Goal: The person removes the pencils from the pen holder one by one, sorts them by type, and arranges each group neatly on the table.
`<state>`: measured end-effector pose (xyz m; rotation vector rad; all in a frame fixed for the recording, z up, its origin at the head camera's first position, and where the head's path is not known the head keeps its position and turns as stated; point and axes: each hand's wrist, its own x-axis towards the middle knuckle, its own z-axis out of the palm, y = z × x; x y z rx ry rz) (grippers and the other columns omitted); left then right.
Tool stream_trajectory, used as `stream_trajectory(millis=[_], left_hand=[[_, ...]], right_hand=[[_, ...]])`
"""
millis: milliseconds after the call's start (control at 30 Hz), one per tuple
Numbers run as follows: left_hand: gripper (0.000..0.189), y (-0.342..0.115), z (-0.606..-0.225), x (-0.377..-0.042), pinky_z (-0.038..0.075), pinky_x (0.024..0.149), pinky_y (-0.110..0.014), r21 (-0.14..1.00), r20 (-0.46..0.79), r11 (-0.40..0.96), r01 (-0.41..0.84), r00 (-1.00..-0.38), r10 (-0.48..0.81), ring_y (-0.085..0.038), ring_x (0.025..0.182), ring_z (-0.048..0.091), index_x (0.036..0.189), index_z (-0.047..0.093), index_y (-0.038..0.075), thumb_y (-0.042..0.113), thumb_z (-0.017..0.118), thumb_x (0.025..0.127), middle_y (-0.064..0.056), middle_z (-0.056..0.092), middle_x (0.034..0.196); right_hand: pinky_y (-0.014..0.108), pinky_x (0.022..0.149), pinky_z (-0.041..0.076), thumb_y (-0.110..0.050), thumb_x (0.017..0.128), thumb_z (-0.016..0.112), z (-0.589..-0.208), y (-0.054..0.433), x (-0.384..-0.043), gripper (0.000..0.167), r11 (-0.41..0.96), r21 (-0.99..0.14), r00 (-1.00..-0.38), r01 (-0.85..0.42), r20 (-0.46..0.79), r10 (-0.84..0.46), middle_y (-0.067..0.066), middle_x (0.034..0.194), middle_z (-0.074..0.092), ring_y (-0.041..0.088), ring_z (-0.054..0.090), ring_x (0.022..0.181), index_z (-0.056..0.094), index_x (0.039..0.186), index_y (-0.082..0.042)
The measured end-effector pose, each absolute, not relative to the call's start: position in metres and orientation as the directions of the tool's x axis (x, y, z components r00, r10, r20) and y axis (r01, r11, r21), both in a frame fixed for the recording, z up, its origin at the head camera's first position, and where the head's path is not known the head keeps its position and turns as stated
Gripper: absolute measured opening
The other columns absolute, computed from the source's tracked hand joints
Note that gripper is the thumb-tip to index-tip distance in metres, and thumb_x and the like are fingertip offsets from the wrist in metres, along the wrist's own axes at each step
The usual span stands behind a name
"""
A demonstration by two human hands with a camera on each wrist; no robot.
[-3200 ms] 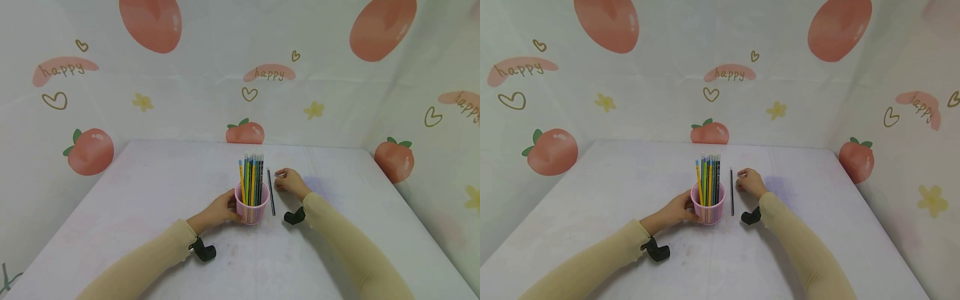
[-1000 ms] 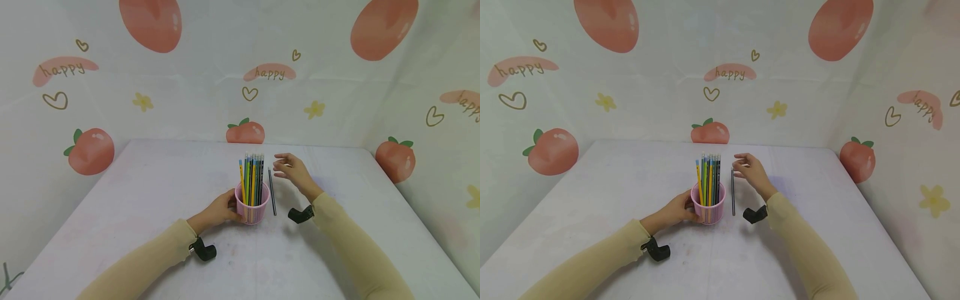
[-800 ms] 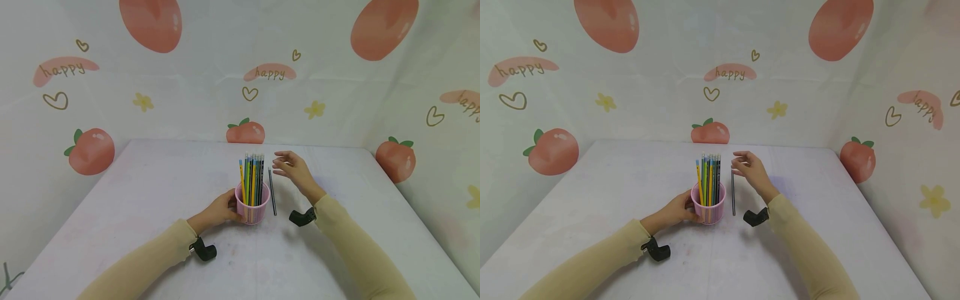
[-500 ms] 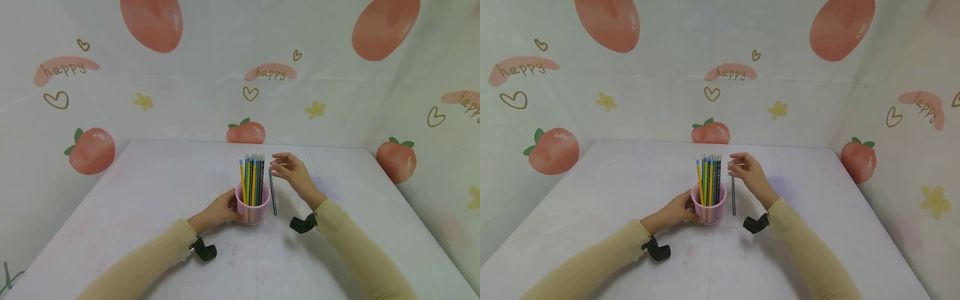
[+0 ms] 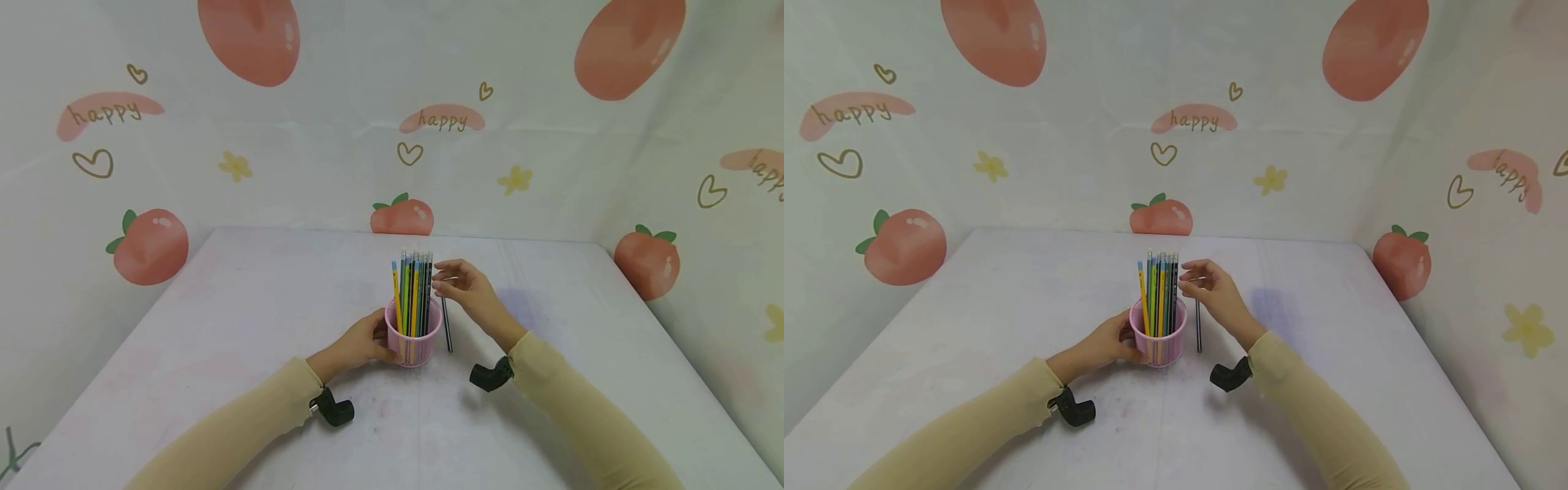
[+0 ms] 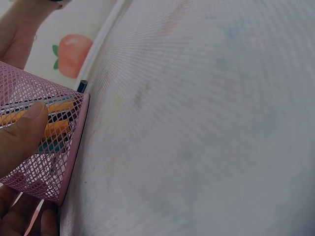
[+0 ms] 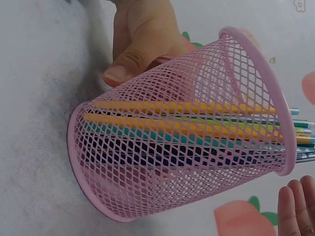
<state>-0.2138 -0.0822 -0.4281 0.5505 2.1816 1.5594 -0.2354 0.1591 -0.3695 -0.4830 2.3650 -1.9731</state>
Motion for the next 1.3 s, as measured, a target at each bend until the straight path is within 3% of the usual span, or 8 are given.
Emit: stream_trajectory(millis=[200,867,1300], left_hand=[[0.086,-0.0815,-0.4275,-0.2138,0.036,0.112,-0.048,0.947,-0.106,0.311,0.075,-0.844,0.526,-0.031,0.131,0.049,0.146,0.038,0.011,0.005,0.082,0.073,-0.010,0.053,0.140],[0.084,-0.0818,-0.4253,-0.2115,0.037,0.111,-0.048,0.946,-0.099,0.313,0.086,-0.842,0.530,-0.032,0.130,0.049,0.146,0.037,0.008,0.004,0.080,0.074,-0.012,0.053,0.140],[0.086,-0.0818,-0.4256,-0.2121,0.037,0.111,-0.048,0.946,-0.098,0.312,0.085,-0.843,0.528,-0.032,0.130,0.049,0.146,0.037,0.007,0.003,0.081,0.073,-0.013,0.053,0.140]], right_hand=[[0.025,0.083,0.057,-0.011,0.090,0.067,-0.3732,0.1565,-0.2345,0.036,0.200,-0.959,-0.959,-0.199,0.149,-0.239,0.009,0.104,0.060,0.012,0.063,0.088,0.056,0.122,0.000],[0.023,0.079,0.053,-0.010,0.088,0.070,-0.3774,0.1506,-0.2316,0.032,0.293,-0.935,-0.962,-0.202,0.133,-0.240,0.009,0.103,0.061,0.016,0.061,0.090,0.057,0.116,-0.002],[0.022,0.078,0.055,-0.006,0.088,0.069,-0.3759,0.1513,-0.2331,0.029,0.269,-0.933,-0.956,-0.238,0.175,-0.237,0.014,0.103,0.061,0.016,0.063,0.088,0.057,0.113,0.001]])
